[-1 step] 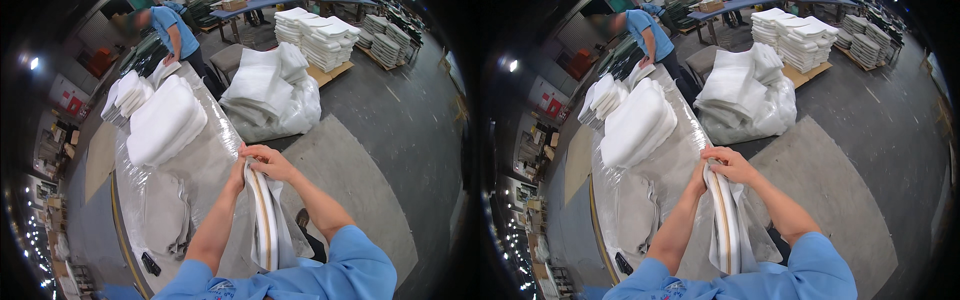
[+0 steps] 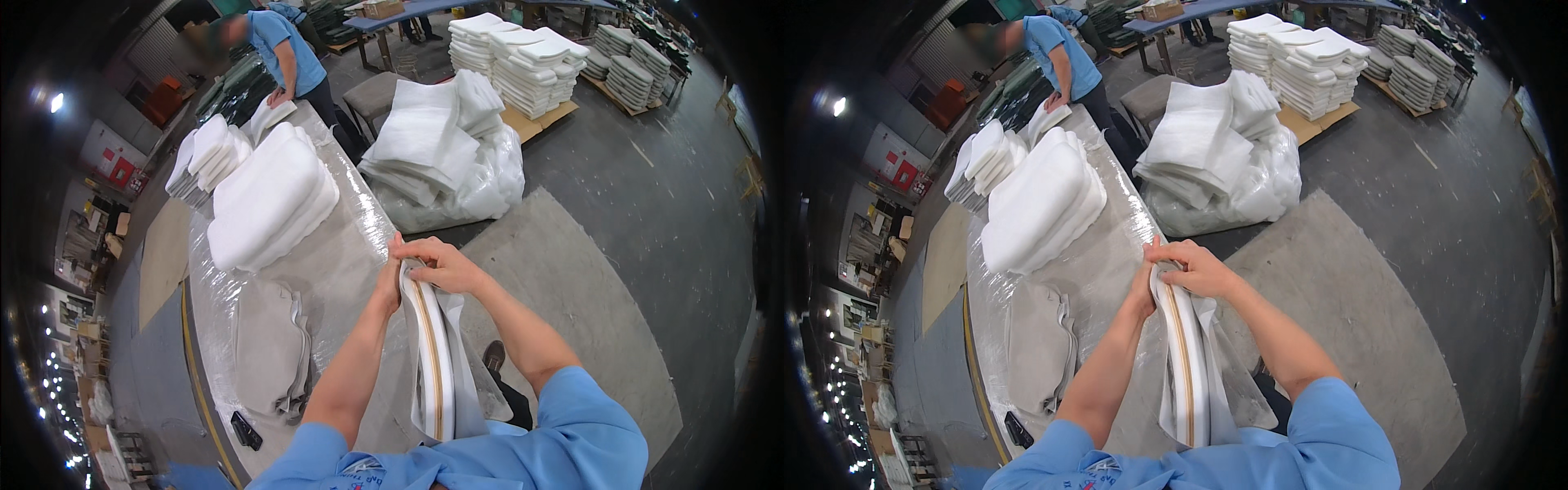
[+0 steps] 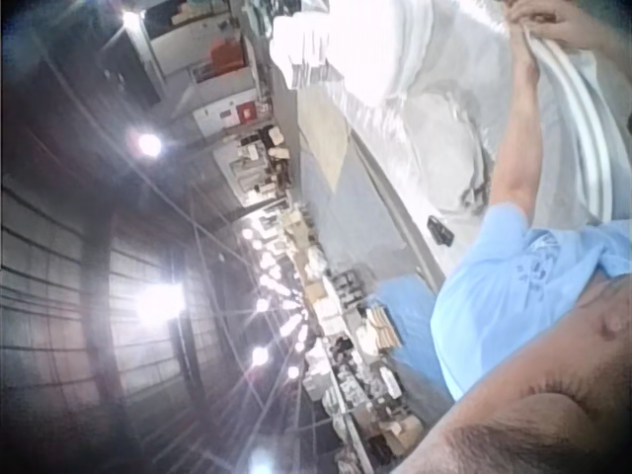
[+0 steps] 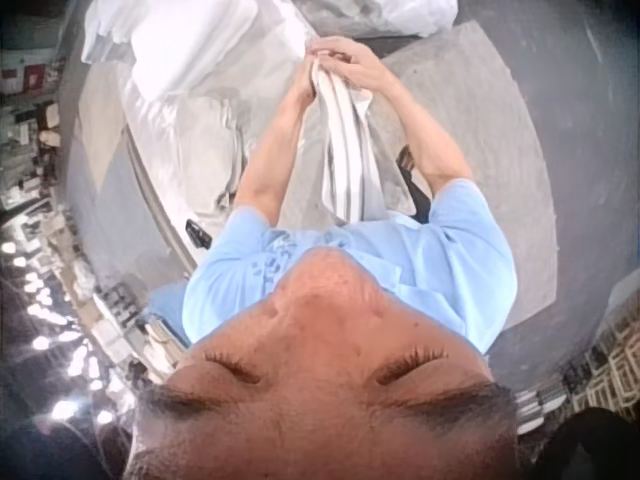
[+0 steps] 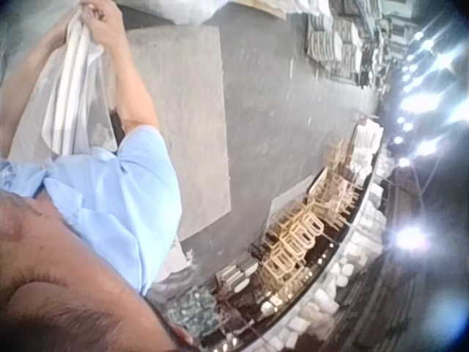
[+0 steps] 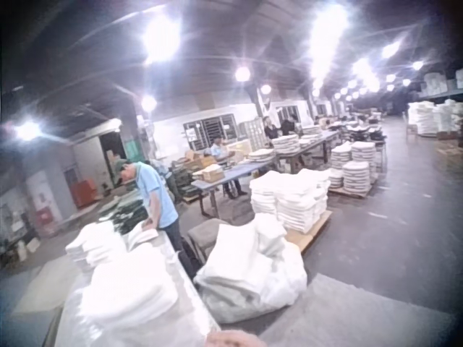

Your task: The person inserts white foam inserts into gray fabric covers on a worktable, aligns edges, and places the finished cushions on a nearby pallet. The person repeats this process for multiple cushions.

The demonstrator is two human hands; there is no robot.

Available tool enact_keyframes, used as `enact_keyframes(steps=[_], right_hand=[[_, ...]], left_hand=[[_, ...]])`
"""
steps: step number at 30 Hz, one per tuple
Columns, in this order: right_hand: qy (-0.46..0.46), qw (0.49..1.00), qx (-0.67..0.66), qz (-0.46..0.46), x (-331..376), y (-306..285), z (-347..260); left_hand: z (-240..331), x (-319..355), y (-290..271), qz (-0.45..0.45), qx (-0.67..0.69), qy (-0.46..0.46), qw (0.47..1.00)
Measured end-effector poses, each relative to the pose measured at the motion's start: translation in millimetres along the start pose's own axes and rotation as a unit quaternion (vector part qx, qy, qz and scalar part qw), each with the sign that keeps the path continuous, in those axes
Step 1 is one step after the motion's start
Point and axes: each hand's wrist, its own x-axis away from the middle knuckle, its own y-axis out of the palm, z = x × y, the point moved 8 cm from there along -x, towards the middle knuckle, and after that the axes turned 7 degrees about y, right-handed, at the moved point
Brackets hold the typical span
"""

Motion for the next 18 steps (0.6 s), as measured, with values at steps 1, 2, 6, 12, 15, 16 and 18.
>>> enact_keyframes(steps=[1, 2, 6, 12, 15, 16, 18], right_hand=[[0.014, 0.999, -0.02, -0.021, -5, 1, -1], [0.034, 0.998, -0.034, -0.036, -5, -3, 7], [-0.008, 0.998, -0.056, -0.026, -14, 2, 10], [0.049, 0.993, -0.077, 0.076, -10, 8, 25], [-0.023, 0.988, -0.05, 0.144, -5, 17, 15], [-0.025, 0.984, -0.062, 0.167, -2, 22, 10], [0.037, 0.982, -0.095, 0.158, 10, 21, 32]], left_hand=[[4, 0, 2, -0.003, 0.013, -0.009, 1.0], [5, -1, 11, -0.014, 0.03, -0.022, 0.999], [28, -10, 16, -0.043, 0.031, -0.081, 0.995], [89, -30, 71, -0.213, -0.146, -0.083, 0.962], [90, -25, 88, -0.236, -0.259, -0.072, 0.934], [88, -22, 87, -0.246, -0.301, -0.056, 0.92], [80, -18, 101, -0.237, -0.41, -0.022, 0.88]])
